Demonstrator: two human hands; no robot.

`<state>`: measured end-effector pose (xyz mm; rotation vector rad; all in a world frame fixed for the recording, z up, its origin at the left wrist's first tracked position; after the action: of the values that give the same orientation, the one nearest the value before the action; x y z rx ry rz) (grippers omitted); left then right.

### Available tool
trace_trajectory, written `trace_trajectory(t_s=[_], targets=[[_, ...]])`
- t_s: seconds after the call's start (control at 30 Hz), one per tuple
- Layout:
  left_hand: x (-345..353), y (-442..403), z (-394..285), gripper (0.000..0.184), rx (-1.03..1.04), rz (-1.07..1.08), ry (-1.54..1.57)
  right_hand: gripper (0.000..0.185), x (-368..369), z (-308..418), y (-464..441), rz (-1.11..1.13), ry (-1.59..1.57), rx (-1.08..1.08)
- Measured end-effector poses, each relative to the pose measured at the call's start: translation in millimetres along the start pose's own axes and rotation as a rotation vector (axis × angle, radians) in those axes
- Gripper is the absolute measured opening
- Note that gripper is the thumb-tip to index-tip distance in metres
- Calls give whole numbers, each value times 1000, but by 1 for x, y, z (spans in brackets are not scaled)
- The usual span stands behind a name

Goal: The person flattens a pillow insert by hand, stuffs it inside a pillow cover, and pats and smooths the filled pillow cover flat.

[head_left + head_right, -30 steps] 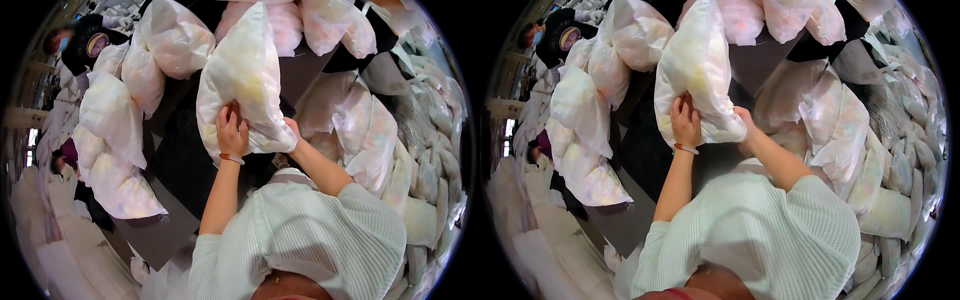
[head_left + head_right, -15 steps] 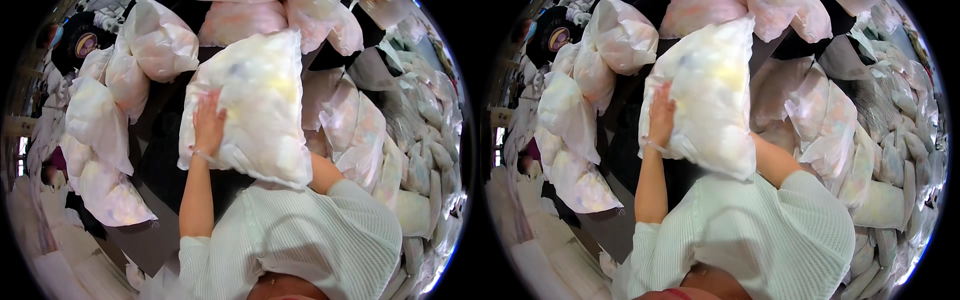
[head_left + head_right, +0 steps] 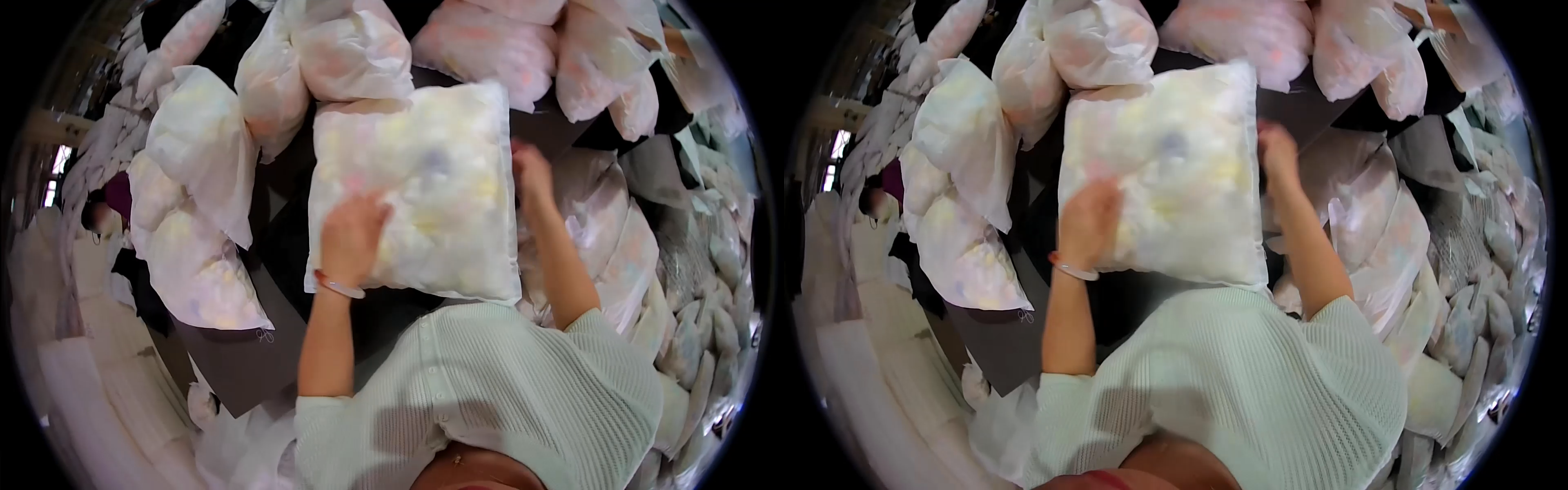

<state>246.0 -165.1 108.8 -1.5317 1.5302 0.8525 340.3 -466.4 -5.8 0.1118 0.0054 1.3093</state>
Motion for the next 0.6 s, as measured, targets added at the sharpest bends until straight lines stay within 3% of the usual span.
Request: trace_trajectory(t_s=[0.03, 0.07, 0.1, 0.13, 0.17, 0.2, 0.27, 0.33, 0.43, 0.53, 0.6], targets=[[-36, -13, -2, 39, -17, -120, 134, 40, -15, 47, -16, -175, -47, -342], [-82, -18, -21, 41, 66, -425, 26, 44, 3, 126, -3, -99, 46, -609], [-101, -23, -28, 45, 28, -548, -115, 47, 32, 166, 13, 27, -63, -683], [-98, -33, -28, 45, 28, -557, -117, 45, 57, 184, 16, 34, 191, -896], [-87, -45, -30, 50, 27, -571, -225, 48, 98, 188, 29, 202, 613, -1086], [-70, -53, -31, 55, 26, -580, -330, 52, 136, 164, 39, 360, 806, -1144], [59, -49, 22, 63, -81, -116, -405, 67, 179, 37, 67, 774, 1219, -1059], [125, -15, 44, 66, -251, 178, -421, 68, 161, -23, 102, 882, 1112, -968], [129, -40, 55, 67, -231, 121, -458, 68, 181, -27, 75, 898, 1189, -941], [116, -73, 63, 67, -205, -66, -509, 68, 204, -33, 43, 832, 1166, -950], [122, -48, 60, 66, -240, 37, -437, 68, 190, -38, 64, 859, 1200, -937]])
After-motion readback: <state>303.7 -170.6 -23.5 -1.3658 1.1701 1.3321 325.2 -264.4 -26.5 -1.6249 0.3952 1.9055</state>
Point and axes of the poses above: each hand's wrist, its own y-axis away from the middle knuckle, its own x-axis out of the palm, z = x × y, the point moved 9 cm from there along -y, towards the middle knuckle, and after that the axes turned 11 degrees about -x, right-handed, at the moved point
